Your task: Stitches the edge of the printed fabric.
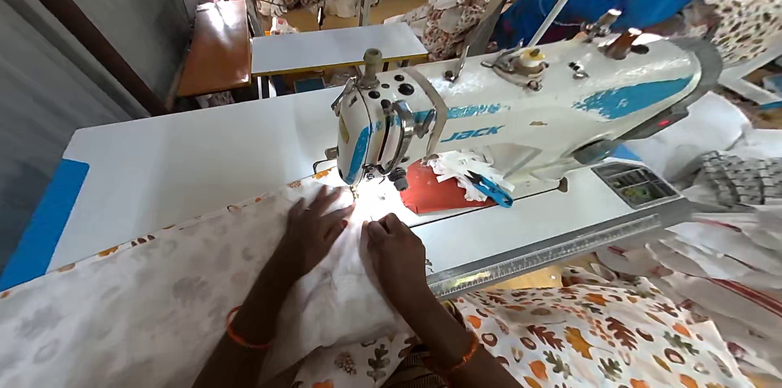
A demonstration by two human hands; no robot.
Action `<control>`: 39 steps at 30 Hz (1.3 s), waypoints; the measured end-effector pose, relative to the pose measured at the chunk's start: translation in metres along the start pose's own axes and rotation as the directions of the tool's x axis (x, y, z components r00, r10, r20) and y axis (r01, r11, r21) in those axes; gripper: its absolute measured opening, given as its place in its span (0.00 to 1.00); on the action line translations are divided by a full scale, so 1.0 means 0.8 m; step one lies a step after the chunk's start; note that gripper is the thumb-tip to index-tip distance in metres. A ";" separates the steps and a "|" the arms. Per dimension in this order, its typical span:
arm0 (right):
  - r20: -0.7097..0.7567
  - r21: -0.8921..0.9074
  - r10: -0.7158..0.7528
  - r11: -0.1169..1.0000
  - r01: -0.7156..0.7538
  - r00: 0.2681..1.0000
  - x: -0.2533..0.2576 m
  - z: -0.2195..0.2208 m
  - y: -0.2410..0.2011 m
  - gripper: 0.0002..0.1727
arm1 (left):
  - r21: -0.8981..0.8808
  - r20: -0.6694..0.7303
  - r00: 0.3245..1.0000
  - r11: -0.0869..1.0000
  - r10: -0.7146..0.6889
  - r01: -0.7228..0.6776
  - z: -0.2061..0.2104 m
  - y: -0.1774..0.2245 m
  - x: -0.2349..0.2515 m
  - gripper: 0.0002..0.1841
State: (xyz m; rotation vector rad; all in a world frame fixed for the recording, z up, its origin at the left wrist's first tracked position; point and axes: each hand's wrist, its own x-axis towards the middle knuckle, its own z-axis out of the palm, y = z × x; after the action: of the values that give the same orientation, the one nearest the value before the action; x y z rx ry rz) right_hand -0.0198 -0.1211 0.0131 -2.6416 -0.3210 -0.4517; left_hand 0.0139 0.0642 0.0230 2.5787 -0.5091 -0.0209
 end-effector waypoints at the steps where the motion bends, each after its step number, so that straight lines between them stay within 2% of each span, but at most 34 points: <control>1: 0.046 0.056 0.010 0.998 -0.013 0.999 -0.006 -0.011 0.004 0.05 | 0.006 -0.020 0.999 0.999 -0.046 0.046 -0.017 -0.009 -0.014 0.23; 2: 0.106 0.123 0.027 0.992 -0.040 0.994 -0.012 -0.023 0.013 0.04 | 0.038 -0.078 0.990 0.991 -0.122 0.125 -0.036 -0.019 -0.035 0.24; 4: 0.185 0.201 0.104 0.969 -0.141 0.977 -0.023 -0.052 0.047 0.04 | 0.148 -0.253 0.912 0.918 -0.323 0.367 -0.060 -0.048 -0.081 0.27; 6: 0.063 0.110 0.203 0.972 -0.209 0.977 -0.024 -0.067 0.087 0.07 | 0.174 -0.307 0.815 0.813 -0.491 0.556 -0.072 -0.076 -0.112 0.34; 7: -0.005 0.042 0.245 0.969 -0.245 0.970 -0.021 -0.067 0.104 0.11 | 0.176 -0.310 0.791 0.786 -0.527 0.592 -0.071 -0.085 -0.117 0.36; 9: -0.087 -0.029 0.276 0.960 -0.279 0.957 -0.011 -0.056 0.126 0.19 | 0.191 -0.341 0.796 0.792 -0.501 0.580 -0.068 -0.098 -0.114 0.37; 11: -0.126 -0.008 0.263 0.964 -0.266 0.957 -0.002 -0.049 0.131 0.23 | 0.201 -0.341 0.816 0.811 -0.467 0.549 -0.069 -0.114 -0.105 0.36; 14: -0.177 0.038 0.246 0.969 -0.243 0.953 0.008 -0.048 0.131 0.25 | 0.210 -0.347 0.827 0.823 -0.442 0.528 -0.071 -0.129 -0.095 0.37; 19: -0.166 0.073 0.237 0.971 -0.228 0.957 0.021 -0.043 0.143 0.28 | 0.233 -0.346 0.832 0.819 -0.434 0.524 -0.070 -0.133 -0.092 0.36; 21: -0.150 0.051 0.234 0.972 -0.229 0.961 0.024 -0.042 0.142 0.25 | 0.223 -0.350 0.829 0.821 -0.436 0.526 -0.070 -0.133 -0.093 0.37; 24: -0.182 -0.008 0.197 0.979 -0.202 0.963 0.029 -0.041 0.141 0.13 | 0.218 -0.349 0.832 0.827 -0.430 0.519 -0.071 -0.132 -0.093 0.37; 26: -0.181 -0.039 0.128 0.990 -0.137 0.975 0.037 -0.037 0.143 0.09 | 0.224 -0.349 0.833 0.825 -0.429 0.519 -0.071 -0.135 -0.092 0.37; 29: -0.126 -0.087 0.102 0.990 -0.114 0.987 0.054 -0.032 0.141 0.09 | 0.229 -0.349 0.833 0.823 -0.429 0.520 -0.072 -0.139 -0.089 0.38; 33: -0.134 -0.158 0.116 0.978 -0.136 0.984 0.069 -0.031 0.138 0.02 | 0.235 -0.332 0.844 0.829 -0.422 0.507 -0.075 -0.145 -0.087 0.38; 37: -0.230 -0.108 0.079 0.988 -0.106 0.970 0.061 -0.038 0.139 0.04 | 0.272 -0.285 0.871 0.838 -0.400 0.474 -0.084 -0.158 -0.086 0.36; 39: -0.279 -0.005 0.058 0.998 -0.062 0.959 0.041 -0.054 0.128 0.07 | 0.207 -0.238 0.874 0.857 -0.423 0.471 -0.091 -0.145 -0.087 0.34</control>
State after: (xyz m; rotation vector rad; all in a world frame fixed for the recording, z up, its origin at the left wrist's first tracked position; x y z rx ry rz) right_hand 0.0290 -0.2261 0.0229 -2.5480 -0.1483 -0.7971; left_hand -0.0022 0.2169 0.0245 2.8612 0.1852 0.1317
